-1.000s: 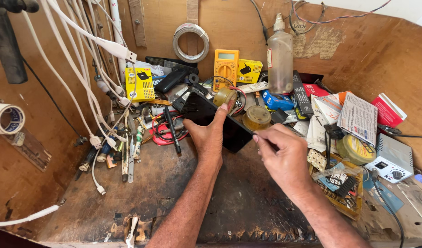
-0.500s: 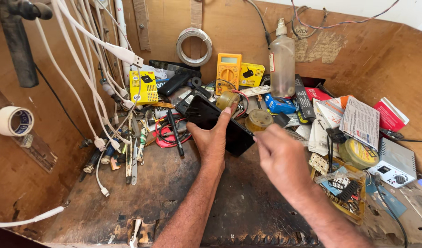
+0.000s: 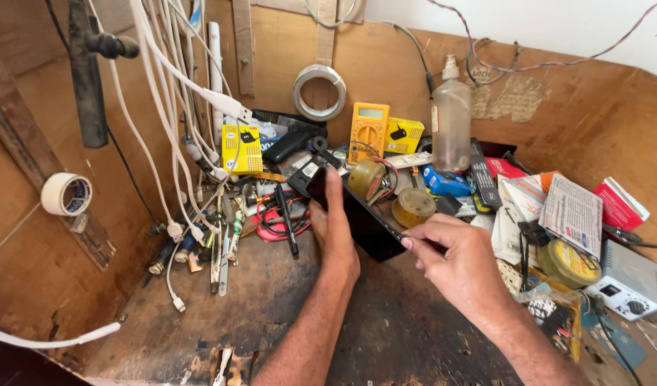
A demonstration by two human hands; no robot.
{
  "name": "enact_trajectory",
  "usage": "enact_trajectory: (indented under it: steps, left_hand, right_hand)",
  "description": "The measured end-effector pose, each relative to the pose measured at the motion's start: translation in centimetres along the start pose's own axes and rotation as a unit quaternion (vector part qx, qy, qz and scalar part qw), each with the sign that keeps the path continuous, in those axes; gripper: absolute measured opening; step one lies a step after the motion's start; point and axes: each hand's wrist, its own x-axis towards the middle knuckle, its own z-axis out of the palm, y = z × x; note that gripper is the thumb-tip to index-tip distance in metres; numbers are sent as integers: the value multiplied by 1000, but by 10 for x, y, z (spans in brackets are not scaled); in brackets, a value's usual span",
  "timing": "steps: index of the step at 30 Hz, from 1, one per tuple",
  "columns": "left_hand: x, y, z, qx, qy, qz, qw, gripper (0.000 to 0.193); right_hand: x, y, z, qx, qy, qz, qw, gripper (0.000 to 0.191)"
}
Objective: The person uses a plastic spudger to pry open the back cover of a smartphone. They then use a small screwdriver to loosen screws on the internal frame. The person continues to manipulate the phone's internal components with the screwdriver.
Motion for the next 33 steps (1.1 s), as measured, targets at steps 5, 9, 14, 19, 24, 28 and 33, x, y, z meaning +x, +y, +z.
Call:
enact_trajectory:
  steps: [5, 9, 14, 19, 24, 28, 33]
  left_hand:
    - [22, 4, -11, -39, 53, 31, 997, 50]
    - [33, 1, -17, -126, 42, 47, 990, 27]
    - [31, -7, -15, -105, 72, 44, 991, 26]
    - [27, -7, -13, -100, 81, 42, 991, 27]
    - [25, -3, -15, -104, 64, 39, 992, 30]
    - [20, 0, -14, -94, 37, 34, 994, 27]
    - [19, 3, -13, -71, 38, 38, 996, 27]
  right_hand:
    - [-9, -13, 0, -77, 18, -88, 993, 11]
    - [-12, -20, 4, -129, 39, -150, 979, 13]
    - [-21, -22, 16, -177, 113, -195, 958, 16]
    - [-19, -20, 22, -251, 115, -196, 941, 17]
    - [-7, -15, 14, -188, 84, -176, 963, 12]
    - [11, -5, 3, -61, 5, 43, 997, 11]
    - [29, 1, -8, -16, -61, 147, 987, 11]
